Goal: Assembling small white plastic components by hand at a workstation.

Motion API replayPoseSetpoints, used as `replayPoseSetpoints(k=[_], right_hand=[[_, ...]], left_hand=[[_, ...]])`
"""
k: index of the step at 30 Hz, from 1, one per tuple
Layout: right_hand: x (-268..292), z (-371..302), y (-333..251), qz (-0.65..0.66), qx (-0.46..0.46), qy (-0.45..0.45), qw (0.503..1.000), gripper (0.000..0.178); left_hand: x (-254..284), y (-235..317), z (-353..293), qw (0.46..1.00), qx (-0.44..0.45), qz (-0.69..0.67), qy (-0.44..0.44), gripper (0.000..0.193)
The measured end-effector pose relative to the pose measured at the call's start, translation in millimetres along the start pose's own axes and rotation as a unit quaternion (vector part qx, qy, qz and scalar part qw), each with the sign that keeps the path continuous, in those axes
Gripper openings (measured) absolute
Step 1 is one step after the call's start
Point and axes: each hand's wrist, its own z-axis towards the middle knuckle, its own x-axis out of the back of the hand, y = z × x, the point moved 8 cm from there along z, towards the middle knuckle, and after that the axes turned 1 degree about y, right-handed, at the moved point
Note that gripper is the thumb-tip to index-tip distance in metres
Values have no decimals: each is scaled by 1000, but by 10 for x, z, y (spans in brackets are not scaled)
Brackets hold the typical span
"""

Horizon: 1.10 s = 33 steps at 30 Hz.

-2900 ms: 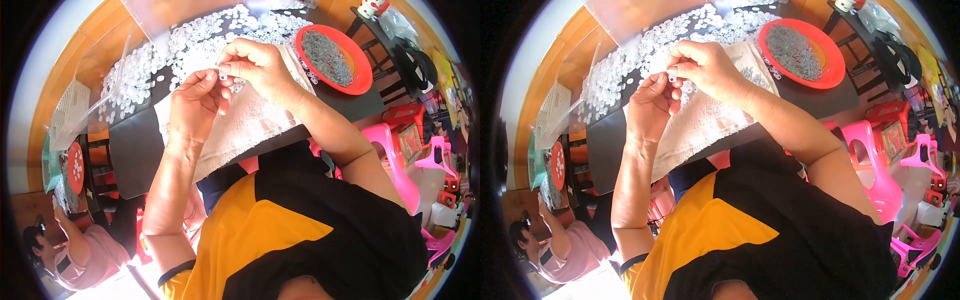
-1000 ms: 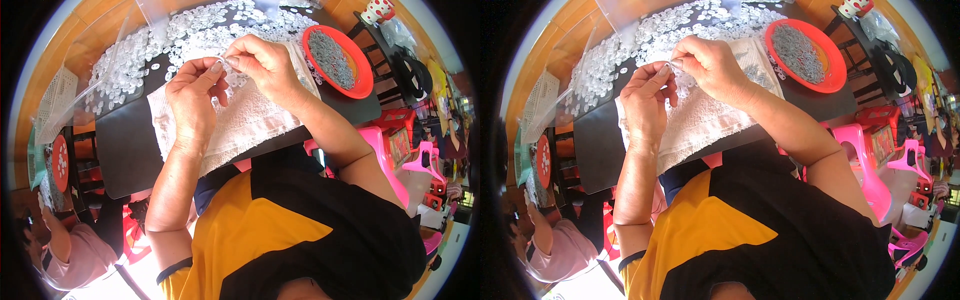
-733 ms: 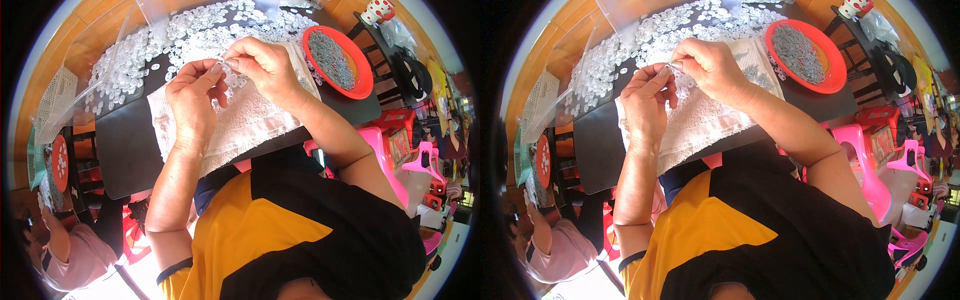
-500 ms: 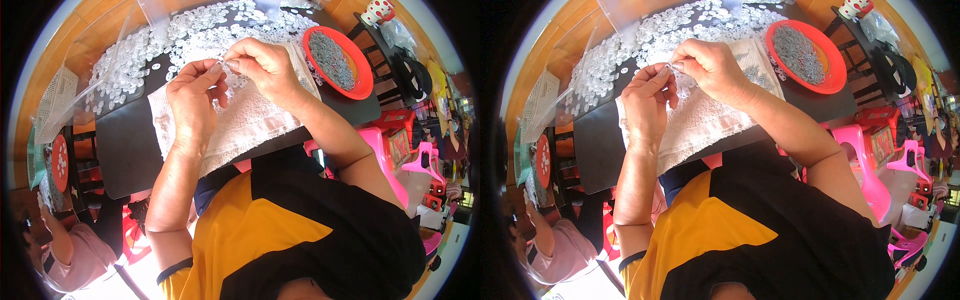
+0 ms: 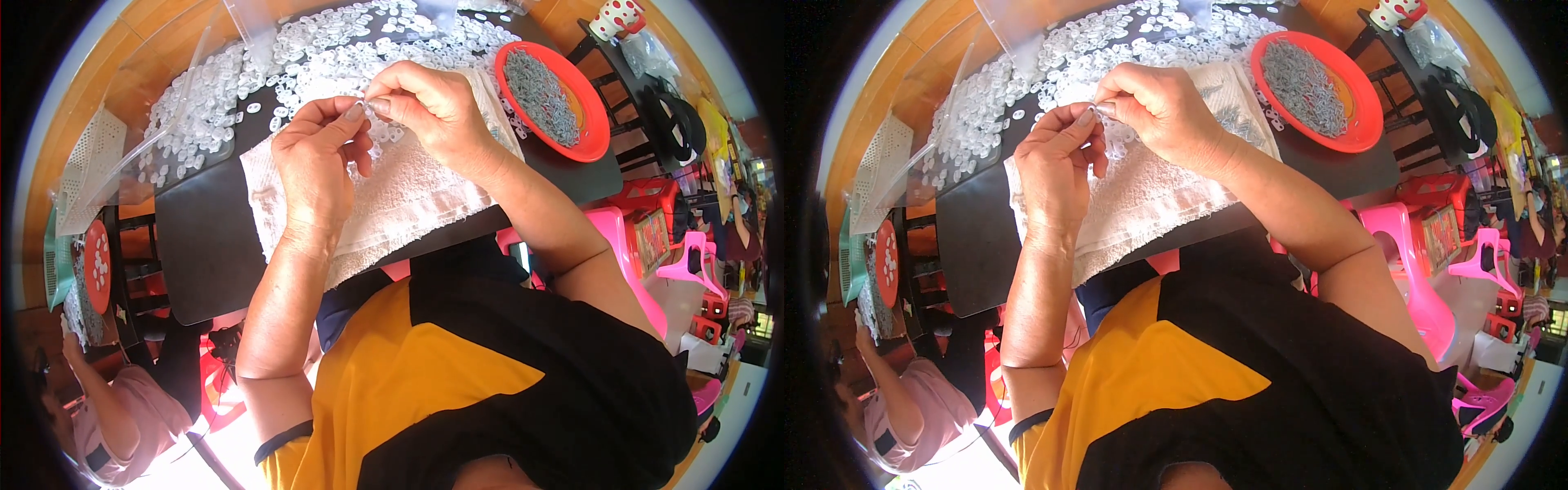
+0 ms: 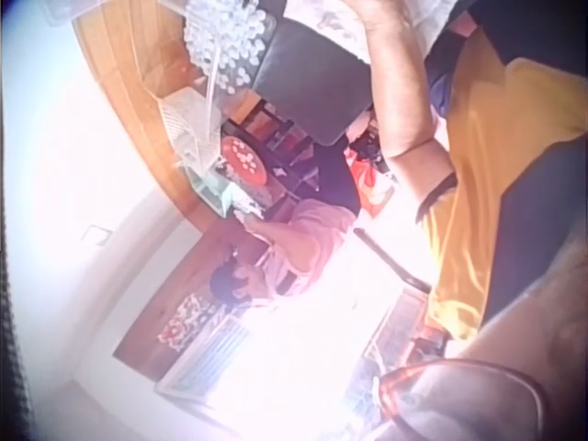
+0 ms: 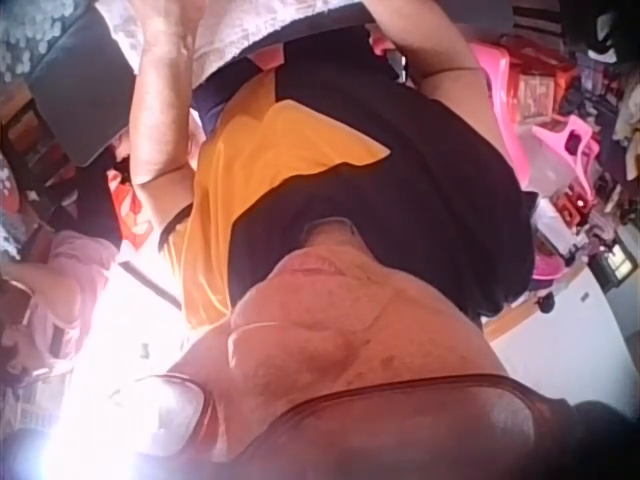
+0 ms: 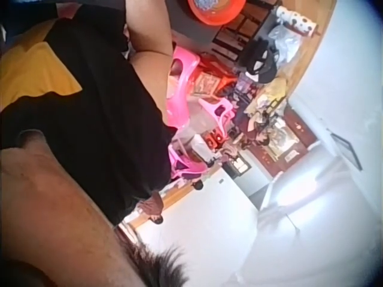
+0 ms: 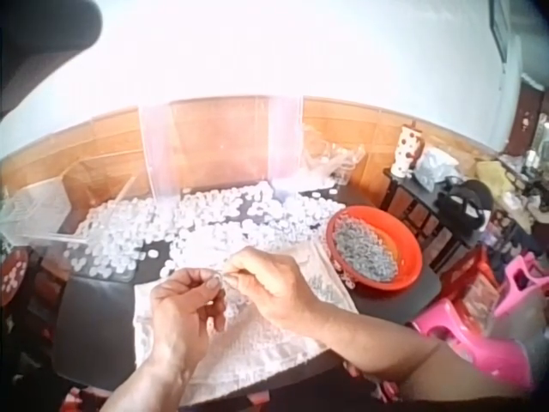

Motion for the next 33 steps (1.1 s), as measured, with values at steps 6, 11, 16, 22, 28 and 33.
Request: replayPoseSetpoints(k=[6,11,16,22,28,33], right_hand=[[-65,-28,57,38,-37,-1,999,3],[-214,-110,202,137,-146,14,980,2],[-225,-150,333,182,-212,7,960,4],[25,-16,210,58,-146,21,987,7],[-50,-3,217,0,-108,-43,993,4],[-19,-2,194,-17,-85,-27,996,4]], left_hand=[[14,15,-19,999,-41,22,13,7],[45,44,-58,993,-89,60,53,4],[67,81,-14,987,-117,92,64,6],[70,31,31,994,-77,44,56,9],[33,-4,35,996,-64,54,31,12],[-2,-29,39,998,-34,59,15,13]])
